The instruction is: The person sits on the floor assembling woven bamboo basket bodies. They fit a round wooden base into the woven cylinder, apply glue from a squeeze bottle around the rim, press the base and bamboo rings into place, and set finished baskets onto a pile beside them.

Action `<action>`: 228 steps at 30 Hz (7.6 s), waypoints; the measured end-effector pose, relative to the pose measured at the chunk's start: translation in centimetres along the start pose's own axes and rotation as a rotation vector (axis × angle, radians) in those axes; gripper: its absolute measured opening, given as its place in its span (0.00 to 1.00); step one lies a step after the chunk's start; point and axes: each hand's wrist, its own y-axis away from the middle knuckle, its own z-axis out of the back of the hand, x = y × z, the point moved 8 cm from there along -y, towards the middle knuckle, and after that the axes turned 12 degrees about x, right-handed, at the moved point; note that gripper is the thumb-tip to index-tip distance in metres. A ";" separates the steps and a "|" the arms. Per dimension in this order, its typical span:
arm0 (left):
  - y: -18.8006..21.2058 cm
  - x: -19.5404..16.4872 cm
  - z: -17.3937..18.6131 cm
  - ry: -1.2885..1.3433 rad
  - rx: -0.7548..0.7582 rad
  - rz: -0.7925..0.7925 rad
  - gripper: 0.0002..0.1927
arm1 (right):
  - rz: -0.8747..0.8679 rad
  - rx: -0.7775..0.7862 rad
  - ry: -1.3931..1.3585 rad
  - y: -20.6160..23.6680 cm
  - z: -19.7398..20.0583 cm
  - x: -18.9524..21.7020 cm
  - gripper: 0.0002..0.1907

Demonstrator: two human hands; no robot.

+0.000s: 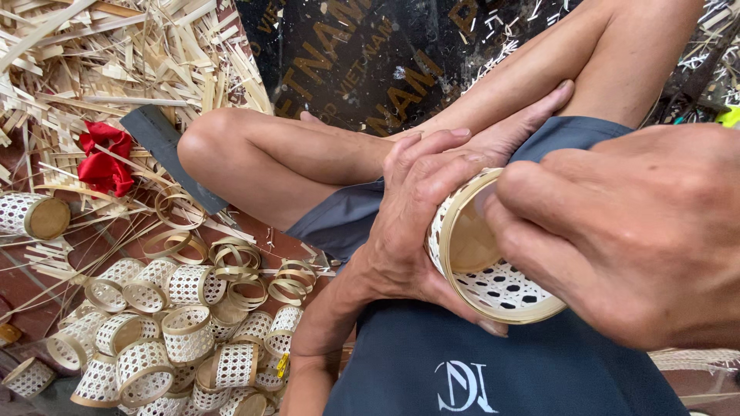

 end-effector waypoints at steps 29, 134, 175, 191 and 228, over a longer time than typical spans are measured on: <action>0.6 -1.9 2.5 -0.509 -0.273 -0.072 0.29 | -0.001 -0.069 -0.016 0.4 1.3 1.9 0.26; 1.8 12.3 -5.8 2.137 -0.694 0.080 0.49 | -0.110 -0.553 -0.076 1.2 -4.8 -8.1 0.30; 4.5 12.7 -3.3 1.701 -0.731 0.149 0.63 | -0.086 -0.340 -0.099 2.0 -3.4 -5.0 0.26; 1.8 12.8 -4.0 2.032 -0.676 0.162 0.56 | -0.103 -0.572 -0.192 2.5 -0.2 -4.7 0.20; 0.5 12.0 -9.9 2.463 -0.435 0.033 0.58 | -0.158 -0.613 -0.032 -1.0 -2.1 -4.1 0.21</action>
